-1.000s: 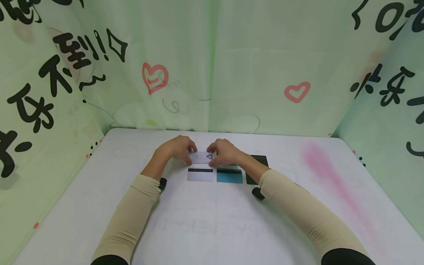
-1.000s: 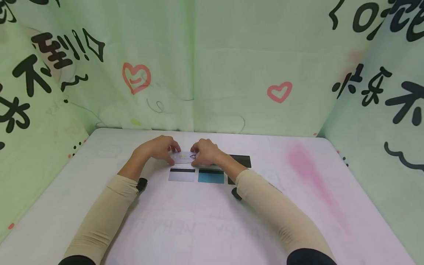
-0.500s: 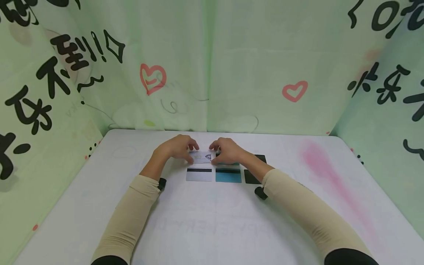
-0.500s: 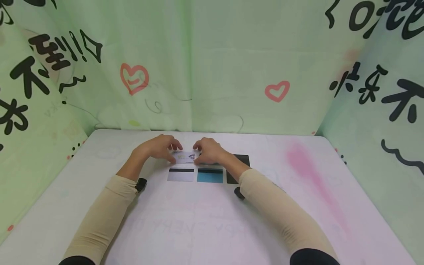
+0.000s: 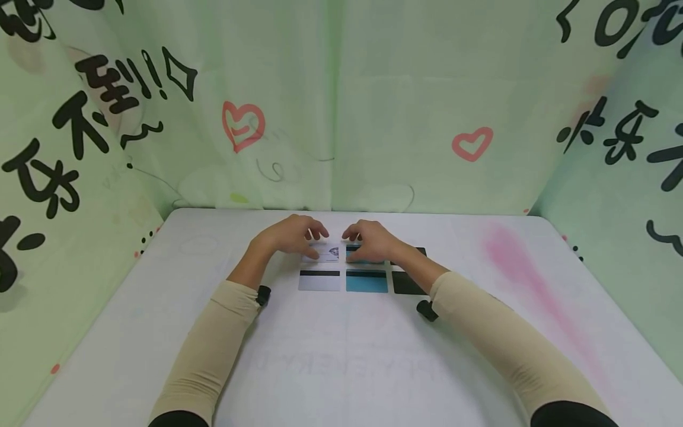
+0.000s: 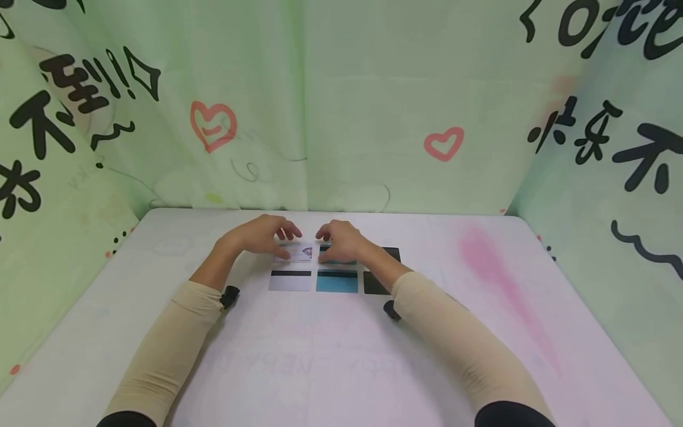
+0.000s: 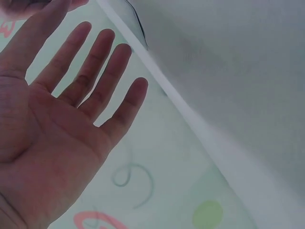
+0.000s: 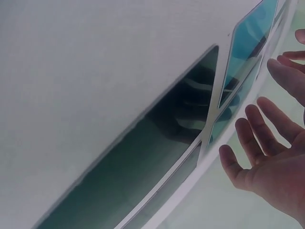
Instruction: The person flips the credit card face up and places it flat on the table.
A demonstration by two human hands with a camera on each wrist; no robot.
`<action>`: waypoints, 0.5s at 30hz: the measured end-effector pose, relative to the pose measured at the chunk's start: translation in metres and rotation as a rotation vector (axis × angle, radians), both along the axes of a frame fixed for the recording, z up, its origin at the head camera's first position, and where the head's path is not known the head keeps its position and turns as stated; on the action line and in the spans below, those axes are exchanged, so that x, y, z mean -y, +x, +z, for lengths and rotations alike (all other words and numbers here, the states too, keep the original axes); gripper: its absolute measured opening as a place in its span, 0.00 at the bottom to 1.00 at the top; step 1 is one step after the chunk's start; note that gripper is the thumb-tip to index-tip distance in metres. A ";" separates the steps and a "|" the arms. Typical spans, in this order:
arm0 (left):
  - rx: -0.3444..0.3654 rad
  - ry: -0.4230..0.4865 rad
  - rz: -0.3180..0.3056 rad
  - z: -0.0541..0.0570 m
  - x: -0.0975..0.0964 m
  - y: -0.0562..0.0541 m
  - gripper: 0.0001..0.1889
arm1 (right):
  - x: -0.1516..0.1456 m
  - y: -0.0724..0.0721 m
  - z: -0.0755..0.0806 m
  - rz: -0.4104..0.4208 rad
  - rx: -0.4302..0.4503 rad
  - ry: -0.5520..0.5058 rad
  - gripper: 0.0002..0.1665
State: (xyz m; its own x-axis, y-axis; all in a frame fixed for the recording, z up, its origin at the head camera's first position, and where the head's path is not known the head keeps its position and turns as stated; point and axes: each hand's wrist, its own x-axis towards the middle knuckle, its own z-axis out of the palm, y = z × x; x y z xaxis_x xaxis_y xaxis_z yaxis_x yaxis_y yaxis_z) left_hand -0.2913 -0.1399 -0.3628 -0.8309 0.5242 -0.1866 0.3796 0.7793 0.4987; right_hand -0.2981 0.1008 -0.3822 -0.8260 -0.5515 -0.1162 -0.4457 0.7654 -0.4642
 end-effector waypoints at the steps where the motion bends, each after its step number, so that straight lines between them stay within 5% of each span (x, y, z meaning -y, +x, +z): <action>1: 0.002 0.005 -0.004 0.000 -0.001 0.000 0.28 | -0.002 0.000 -0.001 -0.003 0.000 0.000 0.32; 15: 0.035 0.070 -0.064 -0.006 -0.014 -0.007 0.28 | -0.027 0.006 0.002 -0.042 -0.006 -0.035 0.31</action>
State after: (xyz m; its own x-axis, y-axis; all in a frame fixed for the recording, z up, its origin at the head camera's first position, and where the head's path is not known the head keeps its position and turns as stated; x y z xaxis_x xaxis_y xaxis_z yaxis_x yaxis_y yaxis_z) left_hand -0.2986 -0.1264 -0.3688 -0.7889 0.5888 -0.1761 0.4091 0.7170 0.5645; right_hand -0.2922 0.1281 -0.3801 -0.8493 -0.5198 -0.0922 -0.4164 0.7669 -0.4884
